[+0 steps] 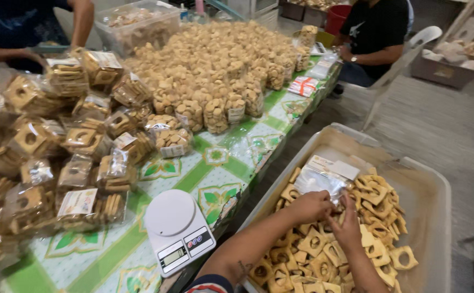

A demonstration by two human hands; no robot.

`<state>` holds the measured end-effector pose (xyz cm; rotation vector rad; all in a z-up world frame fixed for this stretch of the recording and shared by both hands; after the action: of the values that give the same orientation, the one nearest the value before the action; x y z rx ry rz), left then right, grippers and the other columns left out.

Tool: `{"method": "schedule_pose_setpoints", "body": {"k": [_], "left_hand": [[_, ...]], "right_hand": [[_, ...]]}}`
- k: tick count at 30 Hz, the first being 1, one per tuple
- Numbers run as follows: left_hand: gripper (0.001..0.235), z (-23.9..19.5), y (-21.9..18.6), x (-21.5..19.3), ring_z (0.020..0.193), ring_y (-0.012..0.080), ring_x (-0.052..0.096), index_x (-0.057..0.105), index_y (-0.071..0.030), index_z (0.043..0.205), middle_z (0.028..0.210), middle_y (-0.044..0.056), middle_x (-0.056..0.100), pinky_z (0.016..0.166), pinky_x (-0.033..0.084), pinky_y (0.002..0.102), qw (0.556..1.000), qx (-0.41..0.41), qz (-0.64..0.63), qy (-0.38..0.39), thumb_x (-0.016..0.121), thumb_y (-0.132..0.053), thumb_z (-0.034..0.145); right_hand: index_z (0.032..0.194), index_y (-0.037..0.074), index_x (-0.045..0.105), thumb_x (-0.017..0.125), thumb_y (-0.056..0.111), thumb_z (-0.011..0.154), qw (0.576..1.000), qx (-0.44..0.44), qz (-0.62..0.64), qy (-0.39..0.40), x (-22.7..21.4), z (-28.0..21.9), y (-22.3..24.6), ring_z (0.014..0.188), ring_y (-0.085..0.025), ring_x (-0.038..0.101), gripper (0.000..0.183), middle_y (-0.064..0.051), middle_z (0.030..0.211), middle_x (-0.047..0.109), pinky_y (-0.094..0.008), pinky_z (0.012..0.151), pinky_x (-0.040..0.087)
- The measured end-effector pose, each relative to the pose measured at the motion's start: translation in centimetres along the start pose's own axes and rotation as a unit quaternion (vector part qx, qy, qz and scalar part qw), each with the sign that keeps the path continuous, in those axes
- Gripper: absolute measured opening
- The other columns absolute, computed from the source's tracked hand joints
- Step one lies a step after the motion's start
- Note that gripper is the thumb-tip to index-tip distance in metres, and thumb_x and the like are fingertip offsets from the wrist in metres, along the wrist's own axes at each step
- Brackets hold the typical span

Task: The person picks square-shaped snacks from a large plastic bin and places them into a clear plastic bag. They continue filling the bag by hand and then place the filled bag onto a digital scale on the table.

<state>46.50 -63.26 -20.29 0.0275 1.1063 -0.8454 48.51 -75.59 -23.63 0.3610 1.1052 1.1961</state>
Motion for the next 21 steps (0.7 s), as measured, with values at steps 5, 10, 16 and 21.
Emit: {"method": "schedule_pose_setpoints", "body": {"k": [5, 10, 16, 21], "left_hand": [[0.048, -0.9, -0.4, 0.6, 0.097, 0.0335, 0.066, 0.070, -0.018, 0.126, 0.109, 0.012, 0.062, 0.083, 0.056, 0.044, 0.997, -0.018, -0.079, 0.006, 0.075, -0.021, 0.078], [0.043, -0.3, -0.5, 2.1, 0.103, 0.0293, 0.066, 0.060, -0.018, 0.138, 0.113, 0.012, 0.062, 0.093, 0.056, 0.042, 0.980, -0.032, -0.194, -0.030, 0.064, -0.016, 0.095], [0.036, 0.4, -0.4, 1.6, 0.107, 0.0315, 0.064, 0.061, -0.016, 0.138, 0.113, 0.015, 0.064, 0.096, 0.054, 0.044, 0.982, -0.063, -0.163, -0.074, 0.063, -0.014, 0.101], [0.038, 1.2, -1.3, 0.5, 0.114, 0.0289, 0.067, 0.055, -0.015, 0.144, 0.128, 0.016, 0.067, 0.102, 0.053, 0.043, 0.949, -0.148, -0.269, -0.065, 0.056, -0.024, 0.107]], "right_hand": [[0.159, 0.007, 0.024, 0.081, 0.021, 0.074, 1.000, -0.015, 0.016, 0.015, -0.1, -0.1, 0.0, 0.144, -0.033, 0.043, 0.103, -0.018, 0.158, 0.042, -0.040, 0.116, 0.034], [0.164, 0.008, 0.011, 0.063, 0.008, 0.089, 0.996, -0.062, 0.055, 0.024, 0.6, -1.0, -1.5, 0.152, -0.033, 0.038, 0.091, -0.018, 0.165, 0.037, -0.042, 0.124, 0.030], [0.162, 0.008, 0.006, 0.064, 0.027, 0.094, 0.992, 0.003, 0.130, -0.003, 0.2, -0.9, -1.9, 0.146, -0.033, 0.042, 0.091, -0.018, 0.166, 0.033, -0.042, 0.111, 0.042], [0.158, 0.003, 0.027, 0.062, 0.041, 0.095, 0.987, 0.037, 0.158, -0.006, -0.1, -0.3, -3.3, 0.144, -0.032, 0.044, 0.081, -0.021, 0.153, 0.042, -0.042, 0.107, 0.045]]}}
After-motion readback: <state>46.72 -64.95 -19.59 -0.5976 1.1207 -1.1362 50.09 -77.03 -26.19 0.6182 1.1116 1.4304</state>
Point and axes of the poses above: each hand's wrist, its own z-axis towards the middle knuckle, its own x-axis out of the palm, y = z × x, the point moved 9 cm from there along z, towards the middle knuckle
